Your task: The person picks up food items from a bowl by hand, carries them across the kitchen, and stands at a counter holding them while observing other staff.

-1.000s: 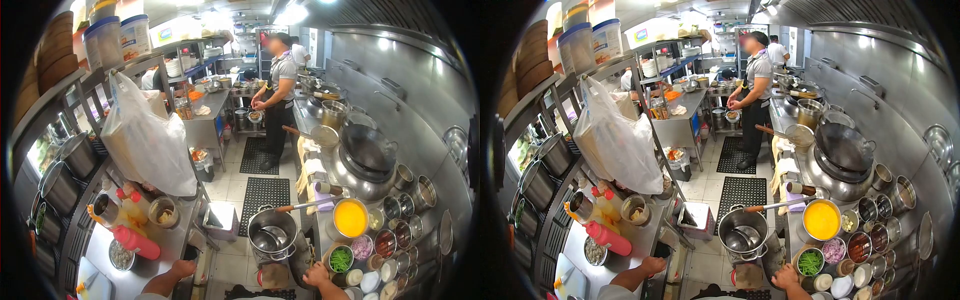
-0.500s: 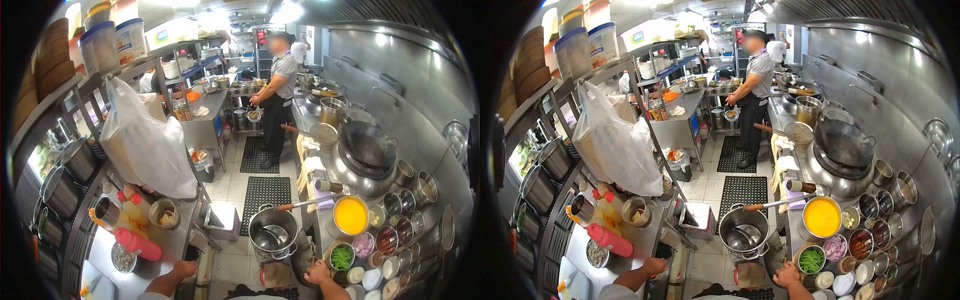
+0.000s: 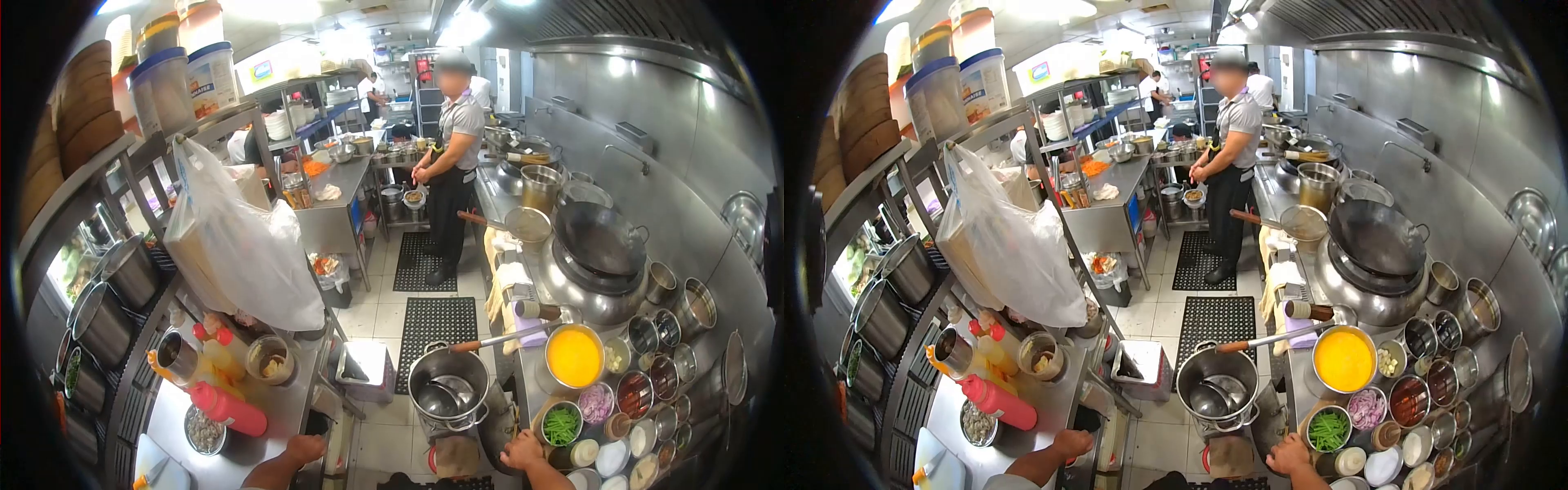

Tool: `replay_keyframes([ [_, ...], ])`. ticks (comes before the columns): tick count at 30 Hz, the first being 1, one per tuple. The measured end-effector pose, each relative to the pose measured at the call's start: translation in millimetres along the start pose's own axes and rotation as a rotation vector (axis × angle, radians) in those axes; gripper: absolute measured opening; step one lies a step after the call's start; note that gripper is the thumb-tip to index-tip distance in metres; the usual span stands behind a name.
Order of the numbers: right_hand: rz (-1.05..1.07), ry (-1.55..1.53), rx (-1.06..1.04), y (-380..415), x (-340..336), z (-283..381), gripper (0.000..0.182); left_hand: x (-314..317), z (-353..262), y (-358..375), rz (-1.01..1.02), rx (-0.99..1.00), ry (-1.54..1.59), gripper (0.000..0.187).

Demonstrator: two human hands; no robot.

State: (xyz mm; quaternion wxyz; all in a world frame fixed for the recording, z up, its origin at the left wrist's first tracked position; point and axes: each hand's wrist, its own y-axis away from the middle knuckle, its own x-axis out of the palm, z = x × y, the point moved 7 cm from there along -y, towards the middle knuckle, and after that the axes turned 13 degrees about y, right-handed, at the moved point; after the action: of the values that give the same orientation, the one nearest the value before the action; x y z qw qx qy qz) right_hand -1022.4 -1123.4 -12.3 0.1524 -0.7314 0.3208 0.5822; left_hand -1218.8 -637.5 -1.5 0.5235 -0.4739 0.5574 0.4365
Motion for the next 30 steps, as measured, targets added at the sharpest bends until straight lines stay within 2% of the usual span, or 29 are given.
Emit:
replay_keyframes([
  [4, -0.036, 0.007, -0.004, 2, 0, 1, 0.038, 1, -1, 1, -0.051, 0.043, 0.011, 0.017],
  [11, -0.058, -0.02, 0.004, 0, -6, -1, 0.036, 0, -2, 0, -0.023, 0.036, -0.004, 0.019],
  [22, -0.032, -0.06, 0.002, 0, -2, -1, 0.035, 11, 7, 2, 0.188, -0.101, 0.079, 0.02],
  [28, -0.096, -0.039, -0.003, 1, -4, 0, 0.034, 13, 5, 3, 0.147, -0.044, 0.01, 0.021],
  [30, -0.014, 0.018, -0.018, 1, -10, 3, 0.038, 8, 0, 5, 0.112, -0.007, -0.001, 0.021],
])
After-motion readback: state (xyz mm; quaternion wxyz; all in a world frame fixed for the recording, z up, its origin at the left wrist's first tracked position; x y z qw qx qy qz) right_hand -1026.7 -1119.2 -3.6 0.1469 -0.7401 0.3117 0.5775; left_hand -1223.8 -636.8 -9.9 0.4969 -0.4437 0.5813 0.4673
